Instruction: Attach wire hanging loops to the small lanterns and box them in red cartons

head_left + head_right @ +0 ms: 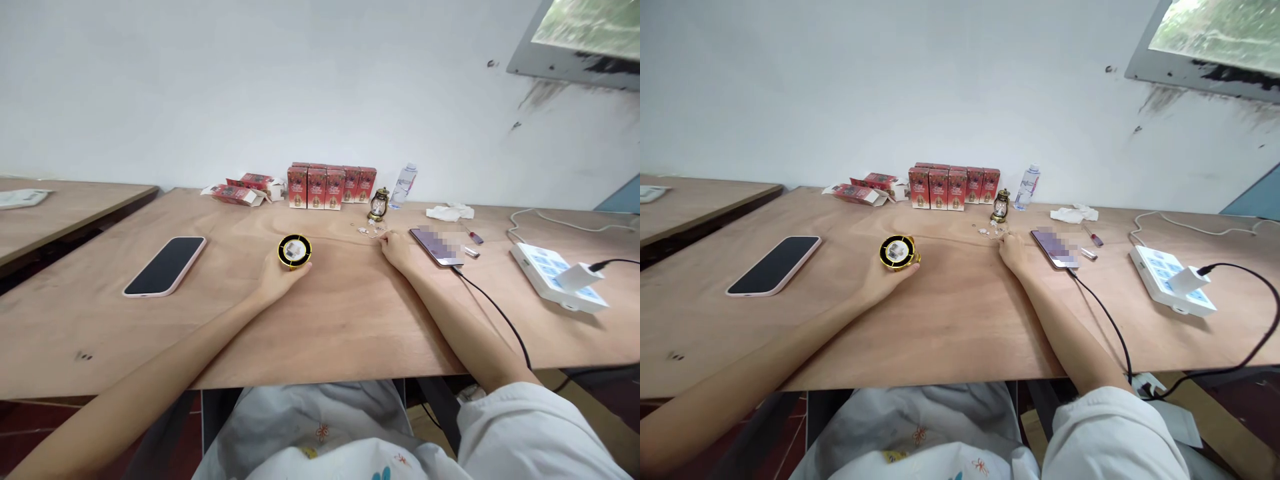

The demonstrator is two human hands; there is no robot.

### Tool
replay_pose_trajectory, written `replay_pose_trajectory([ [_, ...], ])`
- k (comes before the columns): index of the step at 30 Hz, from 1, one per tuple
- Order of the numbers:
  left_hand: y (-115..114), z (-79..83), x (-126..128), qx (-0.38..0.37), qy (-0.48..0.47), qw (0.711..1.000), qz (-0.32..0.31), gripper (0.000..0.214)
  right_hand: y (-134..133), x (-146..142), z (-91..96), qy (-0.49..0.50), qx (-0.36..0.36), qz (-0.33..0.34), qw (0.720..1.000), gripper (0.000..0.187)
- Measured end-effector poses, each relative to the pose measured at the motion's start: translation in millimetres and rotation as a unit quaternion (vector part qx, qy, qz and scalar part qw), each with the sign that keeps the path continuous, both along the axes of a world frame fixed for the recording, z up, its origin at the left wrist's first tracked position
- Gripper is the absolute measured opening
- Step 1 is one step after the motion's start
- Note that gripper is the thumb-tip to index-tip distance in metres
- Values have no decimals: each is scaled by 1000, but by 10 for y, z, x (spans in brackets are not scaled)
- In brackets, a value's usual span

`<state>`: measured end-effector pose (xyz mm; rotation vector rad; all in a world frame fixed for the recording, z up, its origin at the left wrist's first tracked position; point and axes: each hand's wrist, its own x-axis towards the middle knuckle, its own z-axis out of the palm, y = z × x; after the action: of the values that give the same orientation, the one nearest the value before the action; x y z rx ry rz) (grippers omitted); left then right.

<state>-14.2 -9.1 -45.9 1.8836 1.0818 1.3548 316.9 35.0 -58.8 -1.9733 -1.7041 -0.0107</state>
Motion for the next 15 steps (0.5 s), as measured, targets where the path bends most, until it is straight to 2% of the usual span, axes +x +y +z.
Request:
replay_pose_trajectory([
  [5, -39, 39, -6, 74, 56, 996, -17, 55, -77, -133, 7, 17, 15, 25, 999, 18],
  [11, -131, 85, -3, 124, 147, 981, 33, 49, -243, -419, -18, 97, 76, 64, 990, 16],
  [13, -164, 109, -9, 127, 185, 974, 39, 49, -335, -625, -7, 160, 118, 89, 976, 13],
  [15, -195, 137, -13, 121, 218, 968, 32, 52, -472, -885, 30, 301, 198, 132, 923, 17],
])
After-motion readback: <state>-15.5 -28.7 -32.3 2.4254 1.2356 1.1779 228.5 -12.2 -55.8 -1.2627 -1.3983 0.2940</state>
